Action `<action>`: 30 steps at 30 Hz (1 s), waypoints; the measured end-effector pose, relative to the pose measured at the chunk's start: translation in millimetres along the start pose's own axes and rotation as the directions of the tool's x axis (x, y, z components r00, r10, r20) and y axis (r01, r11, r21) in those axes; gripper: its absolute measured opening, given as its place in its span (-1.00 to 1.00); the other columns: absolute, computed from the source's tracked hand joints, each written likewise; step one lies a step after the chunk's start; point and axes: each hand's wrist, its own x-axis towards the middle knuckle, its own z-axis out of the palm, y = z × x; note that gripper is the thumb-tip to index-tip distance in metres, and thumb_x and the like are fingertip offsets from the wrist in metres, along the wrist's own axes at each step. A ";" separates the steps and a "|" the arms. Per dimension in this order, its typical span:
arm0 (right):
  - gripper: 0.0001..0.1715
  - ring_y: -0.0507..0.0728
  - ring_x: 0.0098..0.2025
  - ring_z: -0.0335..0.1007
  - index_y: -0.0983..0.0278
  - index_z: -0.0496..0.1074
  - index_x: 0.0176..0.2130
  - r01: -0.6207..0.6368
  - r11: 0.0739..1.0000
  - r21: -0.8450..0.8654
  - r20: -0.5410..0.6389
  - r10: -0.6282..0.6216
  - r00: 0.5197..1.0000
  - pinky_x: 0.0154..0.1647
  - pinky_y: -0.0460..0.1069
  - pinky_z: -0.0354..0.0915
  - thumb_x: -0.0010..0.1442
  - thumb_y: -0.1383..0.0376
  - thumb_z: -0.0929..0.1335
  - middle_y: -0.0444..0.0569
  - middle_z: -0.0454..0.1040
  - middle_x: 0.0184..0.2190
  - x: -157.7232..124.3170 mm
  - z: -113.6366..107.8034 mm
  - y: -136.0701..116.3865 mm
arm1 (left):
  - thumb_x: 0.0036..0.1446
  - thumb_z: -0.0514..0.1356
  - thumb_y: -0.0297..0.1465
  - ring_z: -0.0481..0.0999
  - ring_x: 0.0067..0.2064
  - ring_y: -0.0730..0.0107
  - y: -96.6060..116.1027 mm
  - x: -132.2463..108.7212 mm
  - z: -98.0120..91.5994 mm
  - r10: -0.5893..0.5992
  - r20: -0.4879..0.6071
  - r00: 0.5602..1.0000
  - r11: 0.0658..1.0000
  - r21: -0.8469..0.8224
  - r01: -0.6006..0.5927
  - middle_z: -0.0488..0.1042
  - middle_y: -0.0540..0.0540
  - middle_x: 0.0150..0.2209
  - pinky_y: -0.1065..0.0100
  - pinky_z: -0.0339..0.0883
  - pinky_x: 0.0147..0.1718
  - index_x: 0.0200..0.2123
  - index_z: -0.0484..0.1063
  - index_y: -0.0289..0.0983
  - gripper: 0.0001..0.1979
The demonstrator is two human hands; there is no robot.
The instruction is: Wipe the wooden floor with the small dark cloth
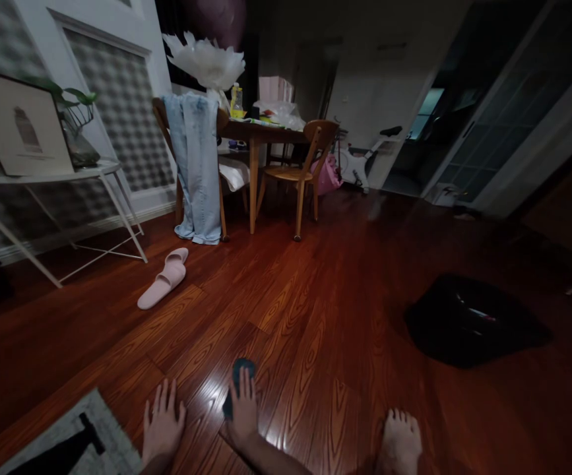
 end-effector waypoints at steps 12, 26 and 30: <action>-0.05 0.24 0.56 -0.33 0.18 0.04 0.49 -0.135 0.984 -0.115 -0.016 0.134 0.991 0.55 0.23 -0.24 0.19 0.39 0.31 0.11 -0.19 0.55 33.0 -73.5 15.8 | 0.25 -0.14 -0.26 0.21 0.45 0.08 -3.1 0.1 5.8 0.012 -0.018 1.000 1.000 0.011 -0.012 0.28 -0.29 0.42 -0.09 -0.12 0.47 0.35 0.28 -0.36 -0.33; -0.11 0.49 0.52 -0.16 0.38 0.12 0.45 -0.135 0.938 -0.318 0.141 0.187 0.972 0.47 0.41 -0.06 0.25 0.24 0.40 0.37 -0.07 0.49 16.9 -14.6 -48.8 | 0.27 -0.17 -0.27 0.19 0.46 0.12 0.1 0.0 -0.8 0.010 -0.020 1.000 1.000 0.026 -0.010 0.26 -0.28 0.43 -0.08 -0.14 0.47 0.36 0.26 -0.36 -0.33; -0.12 0.45 0.53 -0.18 0.39 0.10 0.45 -0.044 0.957 -0.287 0.209 0.107 0.972 0.46 0.46 -0.11 0.31 0.12 0.37 0.38 -0.08 0.48 14.8 8.1 -70.2 | 0.26 -0.12 -0.26 0.18 0.46 0.13 -3.3 0.4 0.5 0.018 -0.011 1.000 0.999 0.028 -0.018 0.30 -0.25 0.41 -0.07 -0.11 0.47 0.37 0.24 -0.32 -0.34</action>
